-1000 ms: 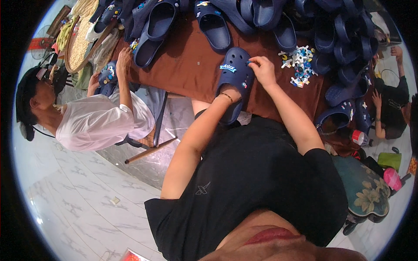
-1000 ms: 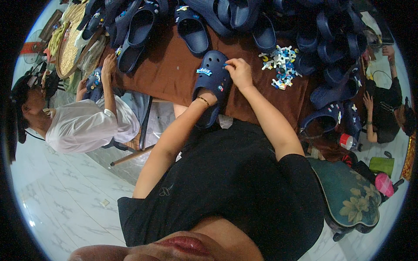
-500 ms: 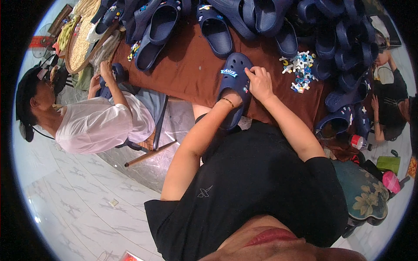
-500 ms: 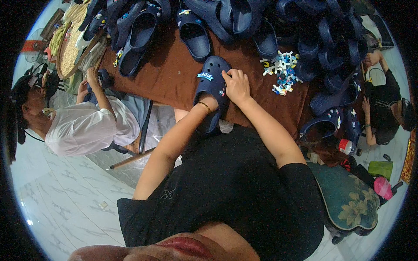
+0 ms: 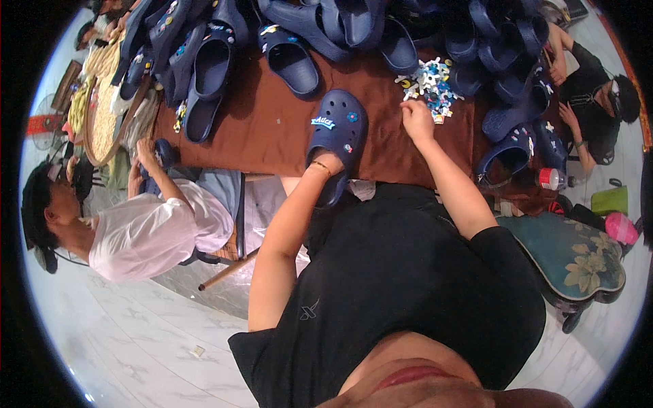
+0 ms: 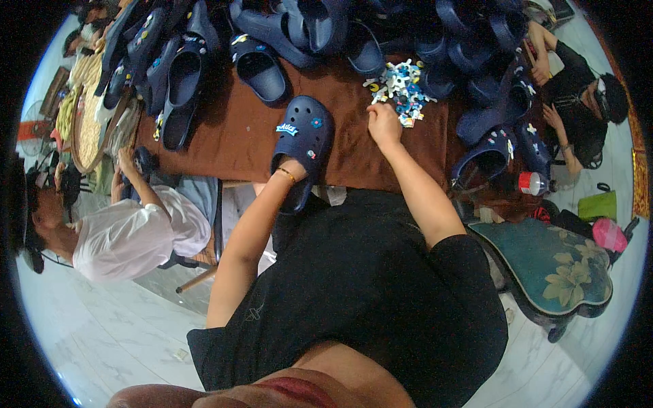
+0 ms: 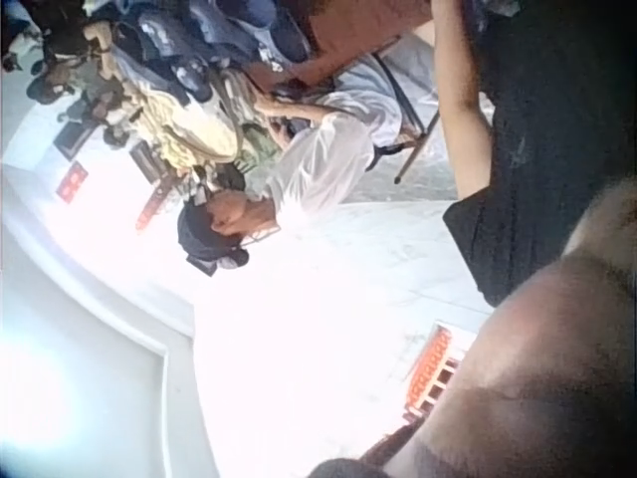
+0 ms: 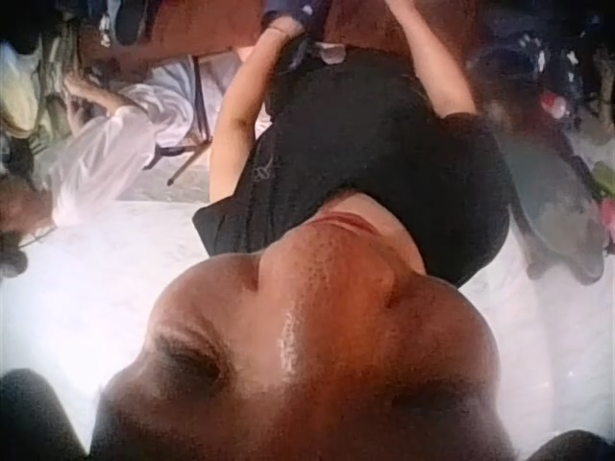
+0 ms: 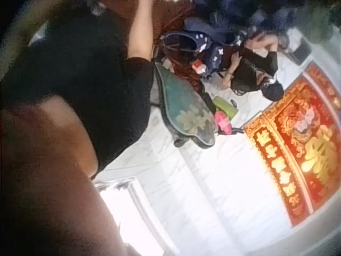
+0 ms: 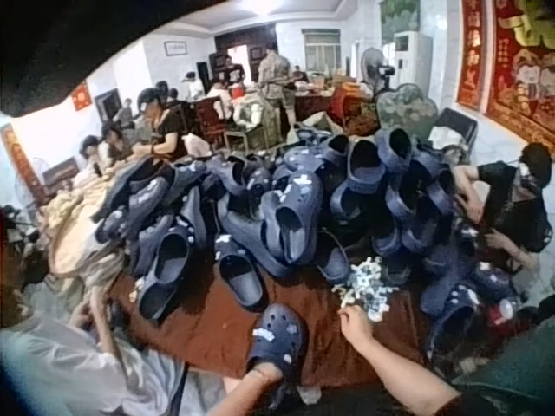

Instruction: Attaching decorative charms to blue clog-style shoes.

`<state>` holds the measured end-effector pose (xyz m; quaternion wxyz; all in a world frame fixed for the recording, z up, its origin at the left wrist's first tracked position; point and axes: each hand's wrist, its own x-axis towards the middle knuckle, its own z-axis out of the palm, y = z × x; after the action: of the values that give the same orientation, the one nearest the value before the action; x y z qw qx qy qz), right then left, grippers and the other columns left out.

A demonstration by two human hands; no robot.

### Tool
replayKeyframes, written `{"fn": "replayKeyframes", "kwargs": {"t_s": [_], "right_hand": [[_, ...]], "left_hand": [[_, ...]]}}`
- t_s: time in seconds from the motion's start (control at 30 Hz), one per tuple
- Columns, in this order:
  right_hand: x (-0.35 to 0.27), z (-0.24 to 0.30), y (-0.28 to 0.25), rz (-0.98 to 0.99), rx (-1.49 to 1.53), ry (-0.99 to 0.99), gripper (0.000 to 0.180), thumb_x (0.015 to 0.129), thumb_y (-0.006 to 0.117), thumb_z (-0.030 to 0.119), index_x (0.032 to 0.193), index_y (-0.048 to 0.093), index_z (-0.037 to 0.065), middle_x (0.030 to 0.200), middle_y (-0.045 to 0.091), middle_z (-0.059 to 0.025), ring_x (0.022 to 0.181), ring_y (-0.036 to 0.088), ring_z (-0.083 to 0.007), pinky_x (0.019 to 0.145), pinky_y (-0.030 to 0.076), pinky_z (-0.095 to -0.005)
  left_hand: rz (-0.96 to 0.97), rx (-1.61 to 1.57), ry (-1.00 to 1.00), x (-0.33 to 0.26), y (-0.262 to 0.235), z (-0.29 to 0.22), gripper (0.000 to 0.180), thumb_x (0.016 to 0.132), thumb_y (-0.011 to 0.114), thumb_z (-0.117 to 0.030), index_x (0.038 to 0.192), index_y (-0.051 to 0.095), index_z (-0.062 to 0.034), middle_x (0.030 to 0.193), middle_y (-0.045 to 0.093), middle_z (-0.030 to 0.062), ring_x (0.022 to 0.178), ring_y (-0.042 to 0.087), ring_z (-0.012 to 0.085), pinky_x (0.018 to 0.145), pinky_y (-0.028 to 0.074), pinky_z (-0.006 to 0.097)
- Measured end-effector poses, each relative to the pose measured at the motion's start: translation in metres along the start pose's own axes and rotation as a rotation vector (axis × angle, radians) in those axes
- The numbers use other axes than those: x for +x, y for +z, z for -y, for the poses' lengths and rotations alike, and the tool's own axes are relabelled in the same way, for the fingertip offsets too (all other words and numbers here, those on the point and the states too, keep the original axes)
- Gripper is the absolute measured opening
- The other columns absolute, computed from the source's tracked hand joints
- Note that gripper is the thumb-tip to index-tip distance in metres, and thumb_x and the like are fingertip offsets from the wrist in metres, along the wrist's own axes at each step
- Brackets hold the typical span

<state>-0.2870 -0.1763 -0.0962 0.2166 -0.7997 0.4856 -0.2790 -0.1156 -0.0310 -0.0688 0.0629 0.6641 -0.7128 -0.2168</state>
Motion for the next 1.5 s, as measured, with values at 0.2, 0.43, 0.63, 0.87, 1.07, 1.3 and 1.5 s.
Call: {"fn": "replayKeyframes", "kwargs": {"t_s": [0.2,0.43,0.63,0.87,1.07,1.3,1.5], "right_hand": [[0.035,-0.035,-0.026,-0.18,-0.043,0.138,0.013,0.075,0.055,0.017,0.079,0.065,0.009,0.078,0.059,-0.0155,0.075,0.057,-0.0326,0.067,0.046,-0.0406],[0.048,-0.052,-0.036,-0.205,-0.056,0.107,0.013,0.075,0.054,0.016,0.08,0.065,0.009,0.078,0.06,-0.0146,0.074,0.057,-0.0328,0.067,0.046,-0.0407],[0.036,-0.064,-0.049,-0.113,-0.043,0.102,0.015,0.074,0.055,0.014,0.082,0.065,0.007,0.079,0.062,-0.0129,0.074,0.06,-0.0288,0.068,0.047,-0.0356],[0.019,-0.061,-0.059,-0.076,-0.137,0.235,0.011,0.074,0.056,0.017,0.08,0.064,0.011,0.083,0.06,-0.0127,0.077,0.058,-0.0323,0.067,0.046,-0.041],[0.015,-0.019,-0.056,0.06,-0.336,0.241,0.016,0.072,0.062,0.022,0.08,0.062,0.009,0.083,0.059,-0.0116,0.078,0.058,-0.0302,0.068,0.047,-0.0406],[0.02,-0.024,-0.043,0.118,-0.513,0.188,0.025,0.073,0.062,0.027,0.082,0.059,0.004,0.087,0.058,-0.0141,0.079,0.059,-0.0307,0.066,0.049,-0.041],[0.029,0.001,-0.028,0.055,-0.232,0.035,0.018,0.073,0.056,0.021,0.075,0.06,0.005,0.077,0.059,-0.0137,0.072,0.059,-0.0299,0.063,0.047,-0.04]], "left_hand": [[0.012,0.01,0.064,-0.005,0.002,0.002,0.06,0.081,0.04,-0.037,0.13,0.028,-0.0053,0.136,0.027,0.0146,0.125,0.025,0.0288,0.103,0.019,0.037],[0.015,0.017,0.116,-0.001,0.003,0.004,0.06,0.082,0.039,-0.037,0.131,0.027,-0.0053,0.136,0.025,0.0144,0.126,0.024,0.0286,0.104,0.018,0.037],[0.017,0.02,0.171,0.0,0.004,0.008,0.06,0.082,0.039,-0.037,0.131,0.026,-0.0052,0.137,0.025,0.0143,0.126,0.023,0.0285,0.104,0.017,0.037],[-0.012,0.027,0.23,-0.002,0.003,0.006,0.061,0.082,0.039,-0.038,0.132,0.026,-0.0052,0.138,0.023,0.0141,0.127,0.022,0.0283,0.104,0.017,0.037],[-0.04,0.038,0.23,-0.004,0.005,0.009,0.061,0.083,0.038,-0.038,0.132,0.025,-0.0051,0.138,0.022,0.014,0.127,0.021,0.0282,0.105,0.016,0.037],[-0.091,0.051,0.103,-0.002,0.01,0.014,0.061,0.083,0.038,-0.038,0.133,0.024,-0.0051,0.139,0.021,0.0138,0.128,0.02,0.0281,0.105,0.015,0.036],[-0.134,0.052,-0.001,-0.002,0.017,0.024,0.062,0.083,0.038,-0.038,0.133,0.023,-0.005,0.14,0.02,0.0137,0.129,0.019,0.028,0.105,0.015,0.036]]}}
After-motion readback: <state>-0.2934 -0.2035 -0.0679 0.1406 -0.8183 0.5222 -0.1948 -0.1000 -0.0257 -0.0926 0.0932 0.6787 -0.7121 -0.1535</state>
